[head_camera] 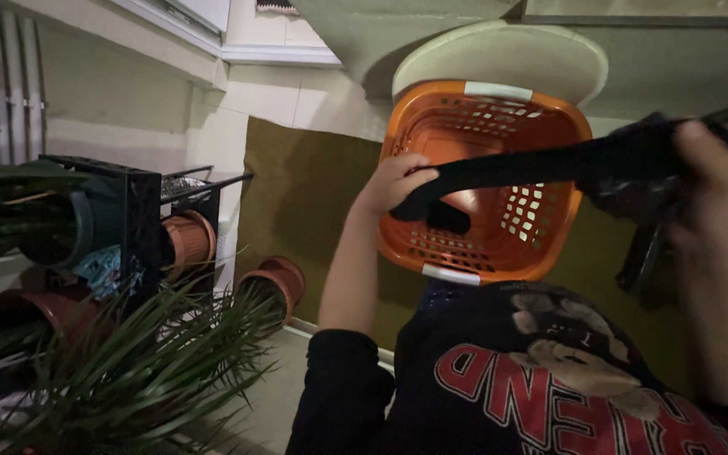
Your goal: The recorder sorts through a basket of clean laundry and hangs various items on a drying rack.
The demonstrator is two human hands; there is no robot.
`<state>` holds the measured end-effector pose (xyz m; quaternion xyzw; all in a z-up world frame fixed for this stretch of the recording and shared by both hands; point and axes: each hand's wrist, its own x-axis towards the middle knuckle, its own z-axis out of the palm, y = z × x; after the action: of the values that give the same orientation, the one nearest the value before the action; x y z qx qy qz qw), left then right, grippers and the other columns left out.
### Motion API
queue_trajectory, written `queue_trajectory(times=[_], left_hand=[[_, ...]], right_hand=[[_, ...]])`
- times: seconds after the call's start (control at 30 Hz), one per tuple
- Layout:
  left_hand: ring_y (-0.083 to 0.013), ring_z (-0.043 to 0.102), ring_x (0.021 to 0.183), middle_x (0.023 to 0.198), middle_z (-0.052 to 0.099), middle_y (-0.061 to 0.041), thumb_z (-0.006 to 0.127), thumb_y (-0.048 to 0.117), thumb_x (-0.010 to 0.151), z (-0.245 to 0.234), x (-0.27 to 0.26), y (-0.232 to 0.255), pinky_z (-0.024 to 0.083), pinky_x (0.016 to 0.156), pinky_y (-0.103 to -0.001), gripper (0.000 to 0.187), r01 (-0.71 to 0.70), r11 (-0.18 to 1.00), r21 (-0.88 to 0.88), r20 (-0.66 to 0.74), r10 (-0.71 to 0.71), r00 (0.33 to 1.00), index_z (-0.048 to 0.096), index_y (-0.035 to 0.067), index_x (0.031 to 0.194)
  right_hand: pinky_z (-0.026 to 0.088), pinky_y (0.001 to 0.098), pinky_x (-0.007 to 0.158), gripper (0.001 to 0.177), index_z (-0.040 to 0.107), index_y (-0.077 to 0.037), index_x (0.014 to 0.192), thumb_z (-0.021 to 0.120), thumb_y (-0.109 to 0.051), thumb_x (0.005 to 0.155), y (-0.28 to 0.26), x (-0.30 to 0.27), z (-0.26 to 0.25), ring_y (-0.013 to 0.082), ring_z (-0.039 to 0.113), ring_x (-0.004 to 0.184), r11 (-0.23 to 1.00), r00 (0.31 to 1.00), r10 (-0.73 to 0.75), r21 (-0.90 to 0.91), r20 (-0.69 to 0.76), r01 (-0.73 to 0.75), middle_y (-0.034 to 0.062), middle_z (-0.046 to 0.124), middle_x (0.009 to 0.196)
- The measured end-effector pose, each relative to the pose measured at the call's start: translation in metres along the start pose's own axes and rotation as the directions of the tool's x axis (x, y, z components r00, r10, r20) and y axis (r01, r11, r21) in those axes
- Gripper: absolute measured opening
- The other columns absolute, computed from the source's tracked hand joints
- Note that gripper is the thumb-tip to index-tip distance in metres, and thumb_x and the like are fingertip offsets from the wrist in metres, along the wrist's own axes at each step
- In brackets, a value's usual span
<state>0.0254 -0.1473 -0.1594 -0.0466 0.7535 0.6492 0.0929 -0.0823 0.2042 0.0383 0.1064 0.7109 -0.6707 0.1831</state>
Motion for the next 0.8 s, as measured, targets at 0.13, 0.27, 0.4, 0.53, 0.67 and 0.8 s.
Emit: queue_trajectory(times=[0.13, 0.27, 0.4, 0.53, 0.67, 0.8], left_hand=[[-0.0163, 0.060, 0.116, 0.121, 0.065, -0.007, 0.072, 0.007, 0.096, 0.026, 0.006, -0.021, 0.046, 0.100, -0.030, 0.017, -0.368, 0.926, -0.079, -0.228, 0.342, 0.911, 0.064, 0.004, 0.111], [-0.0176, 0.058, 0.108, 0.115, 0.062, -0.007, 0.070, -0.003, 0.102, 0.056, 0.009, -0.053, 0.047, 0.097, -0.033, 0.025, -0.277, 0.694, -0.664, -0.462, -0.089, 0.883, 0.066, 0.004, 0.125], [-0.0225, 0.056, 0.127, 0.134, 0.061, -0.005, 0.063, -0.012, 0.089, 0.079, -0.005, 0.046, 0.047, 0.110, -0.042, 0.054, -0.335, 0.328, -0.884, -0.375, -0.067, 0.925, 0.056, 0.010, 0.138], [-0.0272, 0.053, 0.133, 0.143, 0.057, -0.009, 0.059, -0.013, 0.083, 0.075, -0.011, 0.110, 0.045, 0.111, -0.045, 0.073, -0.284, 0.121, -0.951, -0.288, -0.019, 0.957, 0.046, 0.013, 0.150], [-0.0303, 0.061, 0.123, 0.132, 0.063, -0.016, 0.063, -0.007, 0.093, 0.049, -0.011, 0.073, 0.051, 0.109, -0.045, 0.052, -0.290, 0.190, -0.938, -0.300, -0.023, 0.954, 0.055, -0.002, 0.144], [-0.0215, 0.070, 0.101, 0.112, 0.072, -0.012, 0.069, -0.006, 0.094, 0.016, -0.005, 0.009, 0.058, 0.093, -0.033, 0.027, -0.327, 0.622, -0.712, -0.585, -0.268, 0.766, 0.069, -0.004, 0.120]], right_hand=[[0.055, 0.0353, 0.089, 0.039, 0.071, -0.005, 0.128, 0.074, -0.027, 0.097, 0.029, 0.017, 0.019, 0.0216, 0.069, 0.097, 0.926, 0.984, 0.028, -0.376, 0.174, 0.040, 0.0030, 0.074, 0.109], [0.056, 0.0407, 0.085, 0.078, 0.056, 0.000, 0.140, 0.087, -0.034, 0.077, 0.027, 0.012, 0.053, 0.0280, 0.071, 0.097, 0.616, 0.934, 0.009, -0.738, 0.357, 0.276, 0.0151, 0.072, 0.113], [0.050, 0.0436, 0.092, 0.105, 0.048, 0.009, 0.146, 0.094, -0.041, 0.067, 0.056, 0.006, 0.065, 0.0349, 0.065, 0.112, 0.545, 0.729, -0.237, -0.533, 0.642, 0.647, 0.0251, 0.062, 0.130], [0.053, 0.0404, 0.092, 0.071, 0.064, 0.000, 0.127, 0.090, -0.036, 0.071, 0.085, 0.020, 0.065, 0.0273, 0.070, 0.103, 0.678, 0.646, -0.140, -0.402, 0.751, 0.615, 0.0151, 0.072, 0.114], [0.057, 0.0340, 0.078, 0.031, 0.076, -0.007, 0.105, 0.074, -0.031, 0.086, 0.092, 0.037, 0.038, 0.0182, 0.072, 0.080, 0.794, 0.741, 0.345, -0.600, 0.576, 0.096, 0.0072, 0.079, 0.085], [0.052, 0.0339, 0.068, 0.036, 0.069, -0.002, 0.082, 0.063, -0.034, 0.100, 0.120, 0.069, -0.033, 0.0172, 0.063, 0.066, 0.851, 0.684, 0.374, -0.525, 0.627, 0.017, 0.0069, 0.069, 0.068]])
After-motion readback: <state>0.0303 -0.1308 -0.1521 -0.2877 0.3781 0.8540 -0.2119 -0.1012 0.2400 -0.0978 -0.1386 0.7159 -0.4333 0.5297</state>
